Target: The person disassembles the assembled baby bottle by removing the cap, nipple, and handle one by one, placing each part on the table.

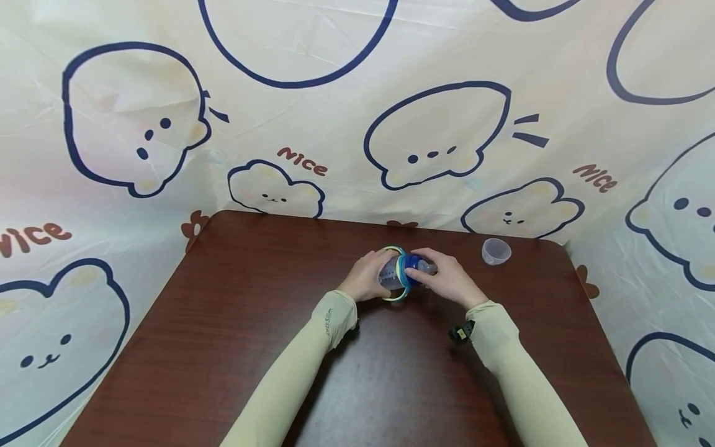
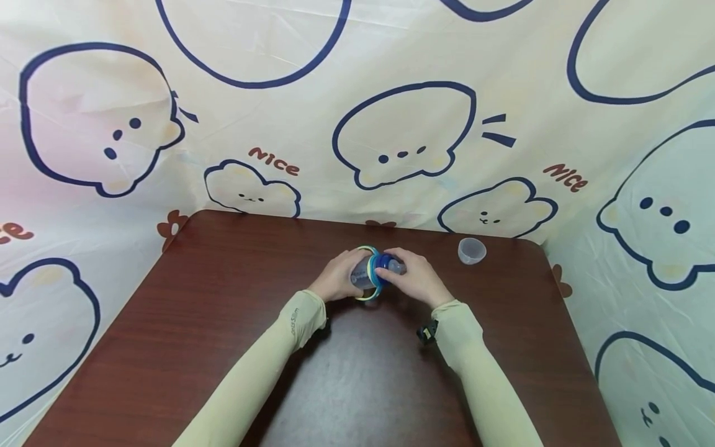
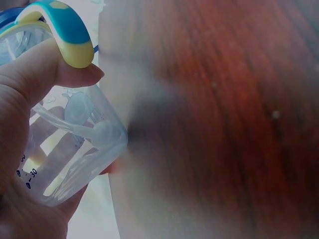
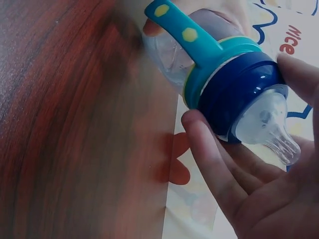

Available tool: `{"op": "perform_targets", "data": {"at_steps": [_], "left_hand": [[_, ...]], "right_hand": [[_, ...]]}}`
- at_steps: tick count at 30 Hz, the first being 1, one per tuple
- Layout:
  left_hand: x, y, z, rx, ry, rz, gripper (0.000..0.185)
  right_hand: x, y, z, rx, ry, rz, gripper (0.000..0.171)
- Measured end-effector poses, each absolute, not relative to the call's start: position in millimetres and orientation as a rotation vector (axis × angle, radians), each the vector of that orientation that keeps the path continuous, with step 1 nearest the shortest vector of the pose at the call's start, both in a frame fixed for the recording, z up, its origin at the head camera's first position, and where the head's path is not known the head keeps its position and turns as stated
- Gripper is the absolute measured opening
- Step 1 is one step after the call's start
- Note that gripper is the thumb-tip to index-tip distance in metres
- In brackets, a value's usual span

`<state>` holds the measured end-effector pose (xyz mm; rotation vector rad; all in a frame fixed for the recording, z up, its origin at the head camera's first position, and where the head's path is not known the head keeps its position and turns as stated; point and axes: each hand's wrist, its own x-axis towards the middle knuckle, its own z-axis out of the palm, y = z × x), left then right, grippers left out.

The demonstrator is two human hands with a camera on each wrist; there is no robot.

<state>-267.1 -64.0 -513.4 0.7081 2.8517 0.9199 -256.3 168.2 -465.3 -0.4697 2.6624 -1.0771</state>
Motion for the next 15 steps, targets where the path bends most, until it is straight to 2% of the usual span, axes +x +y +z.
{"op": "perform_targets", "data": {"at_steps": [8, 15], "left_hand": [[-266.8, -63.7, -512.3, 0.695, 2.846, 0.94, 0.093], [-265.9, -63.2, -510.9, 0.688, 2.846, 0.933, 0.093]], "right_hand": [[-257.0, 173.2, -464.9, -0.597, 2.687, -1.052, 0.066], [-256.4, 174.1, -465.9, -0.599, 2.695, -1.055, 0.068]]}}
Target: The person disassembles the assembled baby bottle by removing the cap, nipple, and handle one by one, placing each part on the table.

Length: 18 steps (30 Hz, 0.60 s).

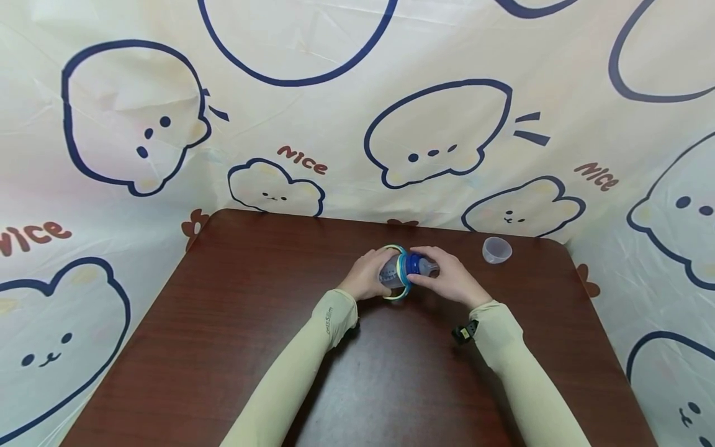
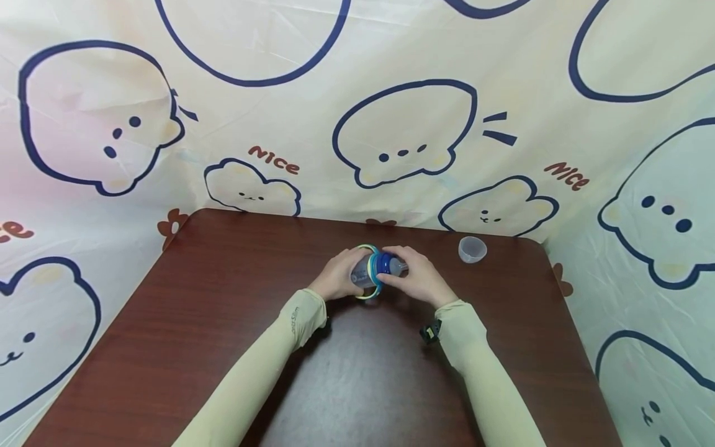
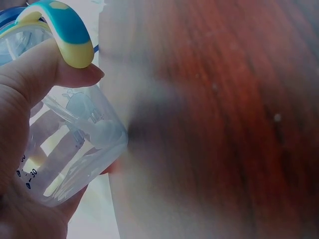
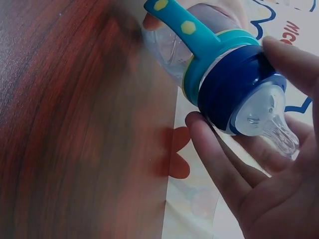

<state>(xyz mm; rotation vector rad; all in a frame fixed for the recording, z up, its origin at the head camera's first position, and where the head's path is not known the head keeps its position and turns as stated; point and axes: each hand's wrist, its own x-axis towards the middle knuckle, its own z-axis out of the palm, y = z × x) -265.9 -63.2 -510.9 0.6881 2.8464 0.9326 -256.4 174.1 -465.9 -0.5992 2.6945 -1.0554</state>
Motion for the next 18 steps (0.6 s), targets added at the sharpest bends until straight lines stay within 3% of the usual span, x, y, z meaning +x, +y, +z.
{"op": "perform_targets", "data": {"at_steps": [9, 18], "left_hand": [[-266.1, -60.2, -511.4, 0.693, 2.849, 0.935, 0.091], [-267.4, -62.6, -511.8, 0.711, 2.862, 0.899, 0.091]], "right_hand": [[-254.7, 172.3, -462.8, -0.431, 2.671, -1.063, 0.073], [-256.4, 171.6, -464.0, -0.522, 2.678, -1.078, 0.066]]}}
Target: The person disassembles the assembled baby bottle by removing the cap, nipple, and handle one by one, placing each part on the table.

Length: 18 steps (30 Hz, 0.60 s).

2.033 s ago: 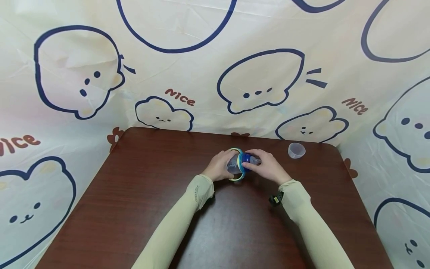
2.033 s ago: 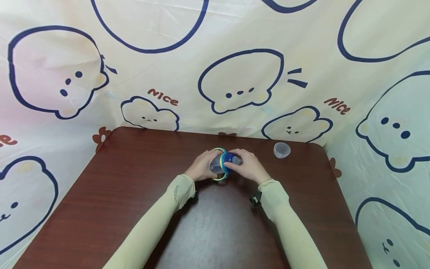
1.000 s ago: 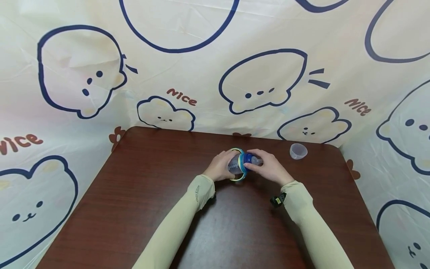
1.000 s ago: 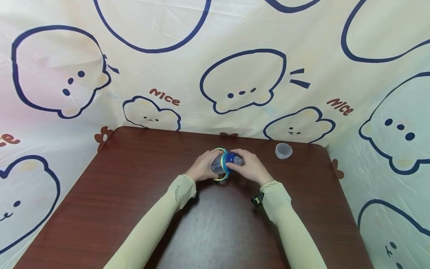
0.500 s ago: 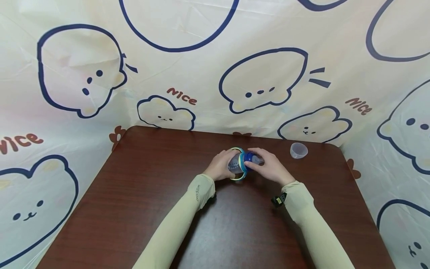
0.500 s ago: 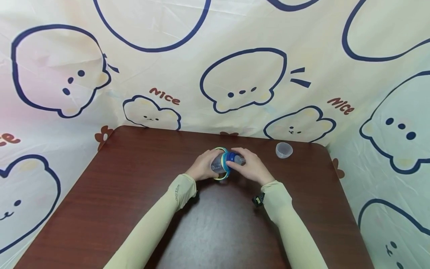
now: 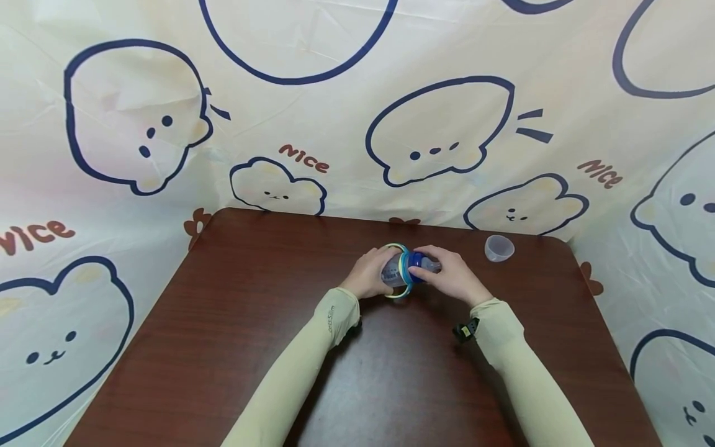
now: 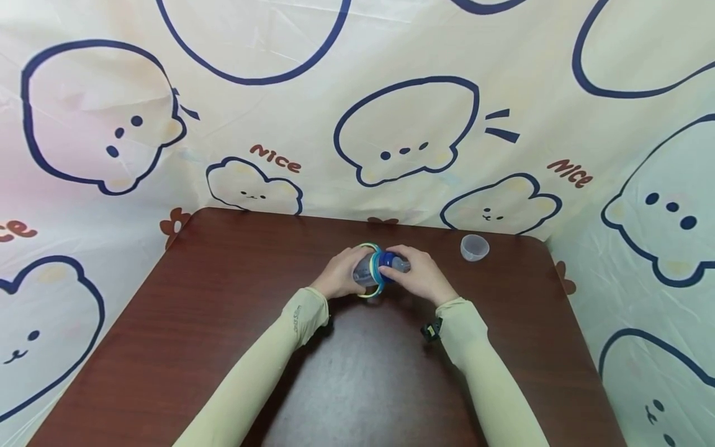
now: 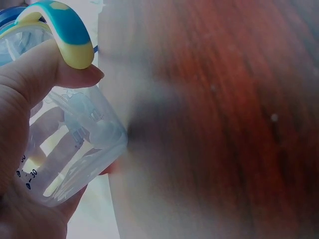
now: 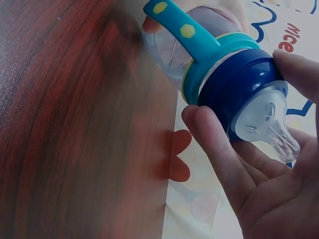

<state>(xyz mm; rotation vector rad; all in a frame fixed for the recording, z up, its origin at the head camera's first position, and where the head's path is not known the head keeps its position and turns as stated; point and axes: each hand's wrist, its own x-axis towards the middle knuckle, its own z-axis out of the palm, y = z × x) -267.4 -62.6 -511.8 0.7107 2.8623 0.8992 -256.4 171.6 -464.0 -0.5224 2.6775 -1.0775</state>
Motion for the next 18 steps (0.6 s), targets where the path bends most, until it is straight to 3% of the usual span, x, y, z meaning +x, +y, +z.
{"op": "perform_targets", "data": {"at_steps": [18], "left_hand": [[-266.8, -62.5, -510.9, 0.686, 2.842, 0.943, 0.09]], "right_hand": [[-254.7, 177.3, -463.2, -0.572, 2.67, -1.093, 0.059]]}}
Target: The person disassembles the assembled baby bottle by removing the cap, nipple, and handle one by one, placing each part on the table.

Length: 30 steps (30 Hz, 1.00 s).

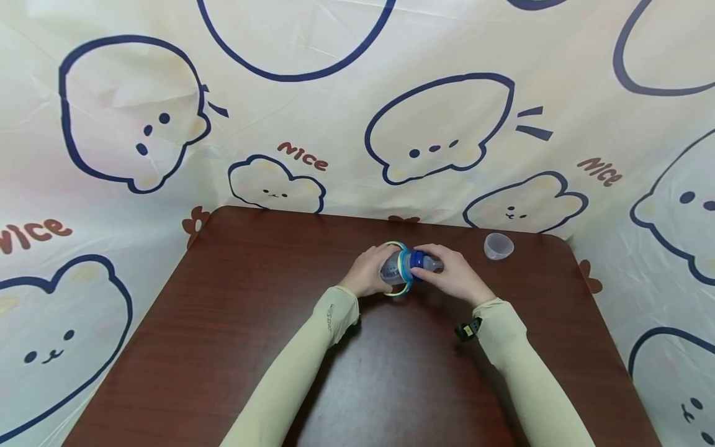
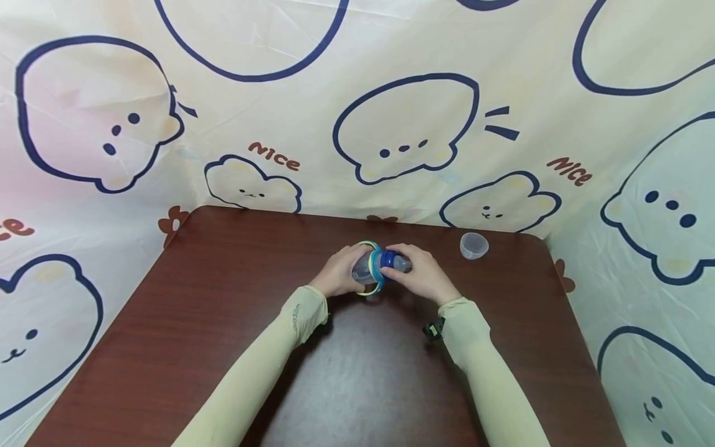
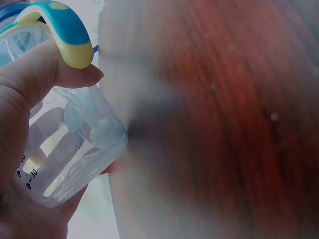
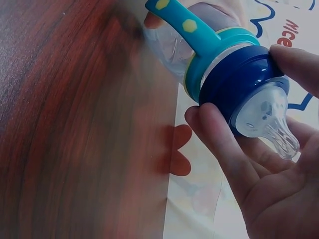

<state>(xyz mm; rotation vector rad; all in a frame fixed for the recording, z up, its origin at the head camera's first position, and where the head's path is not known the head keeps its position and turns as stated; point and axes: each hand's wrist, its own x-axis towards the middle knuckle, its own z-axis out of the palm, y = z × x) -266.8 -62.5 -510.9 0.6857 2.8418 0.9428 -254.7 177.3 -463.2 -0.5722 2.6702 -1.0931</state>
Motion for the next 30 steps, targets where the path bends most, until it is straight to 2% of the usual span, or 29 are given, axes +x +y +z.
{"op": "perform_targets", "data": {"at_steps": [30], "left_hand": [[-266, -63, -511, 0.68, 2.853, 0.948, 0.091]], "right_hand": [[-256, 191, -457, -0.588, 2.707, -1.14, 0.061]]}}
